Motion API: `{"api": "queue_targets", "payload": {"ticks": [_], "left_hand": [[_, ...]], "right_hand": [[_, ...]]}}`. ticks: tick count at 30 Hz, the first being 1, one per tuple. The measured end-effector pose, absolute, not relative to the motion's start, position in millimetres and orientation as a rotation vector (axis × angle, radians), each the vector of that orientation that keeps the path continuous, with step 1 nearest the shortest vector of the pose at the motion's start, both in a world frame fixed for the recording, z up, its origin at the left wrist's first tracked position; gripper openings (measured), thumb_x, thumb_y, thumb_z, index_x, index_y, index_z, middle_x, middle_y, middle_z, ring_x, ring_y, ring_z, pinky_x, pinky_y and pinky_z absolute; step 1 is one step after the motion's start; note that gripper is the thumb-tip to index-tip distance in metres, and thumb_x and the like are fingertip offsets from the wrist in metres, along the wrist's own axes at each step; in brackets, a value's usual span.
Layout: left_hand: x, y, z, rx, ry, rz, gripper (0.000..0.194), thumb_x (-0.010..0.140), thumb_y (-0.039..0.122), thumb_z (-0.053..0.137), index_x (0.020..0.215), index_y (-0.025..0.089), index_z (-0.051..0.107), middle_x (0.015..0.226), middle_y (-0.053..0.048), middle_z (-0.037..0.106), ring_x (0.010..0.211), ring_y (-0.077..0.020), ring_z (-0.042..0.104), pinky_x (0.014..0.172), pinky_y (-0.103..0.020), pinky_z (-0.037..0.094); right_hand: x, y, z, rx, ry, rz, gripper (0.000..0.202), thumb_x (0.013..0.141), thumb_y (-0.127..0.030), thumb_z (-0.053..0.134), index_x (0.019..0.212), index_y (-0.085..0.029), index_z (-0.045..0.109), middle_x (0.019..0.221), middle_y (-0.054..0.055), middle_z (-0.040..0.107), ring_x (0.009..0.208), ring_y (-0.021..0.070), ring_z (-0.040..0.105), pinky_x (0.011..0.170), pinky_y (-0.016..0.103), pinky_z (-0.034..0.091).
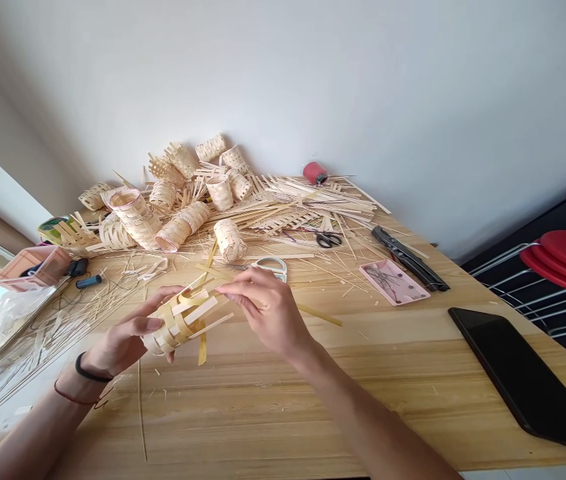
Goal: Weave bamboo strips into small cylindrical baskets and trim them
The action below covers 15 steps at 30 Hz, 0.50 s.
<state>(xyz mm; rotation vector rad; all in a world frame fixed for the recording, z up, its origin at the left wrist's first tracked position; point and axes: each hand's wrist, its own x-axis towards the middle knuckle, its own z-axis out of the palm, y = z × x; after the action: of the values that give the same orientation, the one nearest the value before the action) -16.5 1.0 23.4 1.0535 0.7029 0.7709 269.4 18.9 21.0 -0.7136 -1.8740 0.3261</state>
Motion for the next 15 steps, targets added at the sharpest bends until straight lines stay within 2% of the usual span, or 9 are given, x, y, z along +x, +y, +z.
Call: {"api": "queue_targets", "payload": {"ticks": [5, 9, 12, 15], "left_hand": [[-12, 0, 23, 1.107, 0.790, 0.913, 0.048, 0.089, 0.037, 0.077, 0.137, 0.037, 0.069, 0.138, -0.006, 0.061, 0.097, -0.0238, 0.067, 0.068, -0.035, 0.069], [-9, -1, 26, 1.159, 0.860, 0.990, 0.046, 0.090, 0.037, 0.077, 0.135, 0.035, 0.067, 0.137, -0.006, 0.059, 0.101, -0.0258, 0.064, 0.067, -0.035, 0.067], [-6, -2, 26, 1.185, 0.880, 1.022, 0.047, 0.091, 0.040, 0.077, 0.136, 0.035, 0.065, 0.133, -0.006, 0.061, 0.103, -0.0274, 0.064, 0.069, -0.036, 0.064], [-5, -2, 25, 1.225, 0.940, 1.089, 0.051, 0.090, 0.042, 0.079, 0.138, 0.035, 0.065, 0.135, -0.006, 0.064, 0.114, -0.0308, 0.062, 0.084, -0.039, 0.061]], "right_hand": [[267, 14, 27, -0.776, -1.844, 0.337, 0.025, 0.103, -0.008, 0.065, 0.116, -0.023, 0.079, 0.095, 0.004, 0.078, 0.085, 0.0193, 0.071, 0.079, 0.034, 0.057], [266, 10, 29, -0.820, -1.831, 0.394, 0.020, 0.103, -0.011, 0.063, 0.111, -0.022, 0.078, 0.091, 0.004, 0.077, 0.075, 0.0172, 0.068, 0.071, 0.031, 0.057], [265, 9, 29, -0.848, -1.835, 0.482, 0.016, 0.103, -0.015, 0.064, 0.109, -0.021, 0.078, 0.093, 0.005, 0.079, 0.078, 0.0175, 0.072, 0.069, 0.029, 0.058], [261, 7, 27, -0.841, -1.861, 0.605, 0.012, 0.101, -0.015, 0.066, 0.106, -0.021, 0.076, 0.093, 0.005, 0.081, 0.083, 0.0180, 0.076, 0.074, 0.028, 0.061]]}}
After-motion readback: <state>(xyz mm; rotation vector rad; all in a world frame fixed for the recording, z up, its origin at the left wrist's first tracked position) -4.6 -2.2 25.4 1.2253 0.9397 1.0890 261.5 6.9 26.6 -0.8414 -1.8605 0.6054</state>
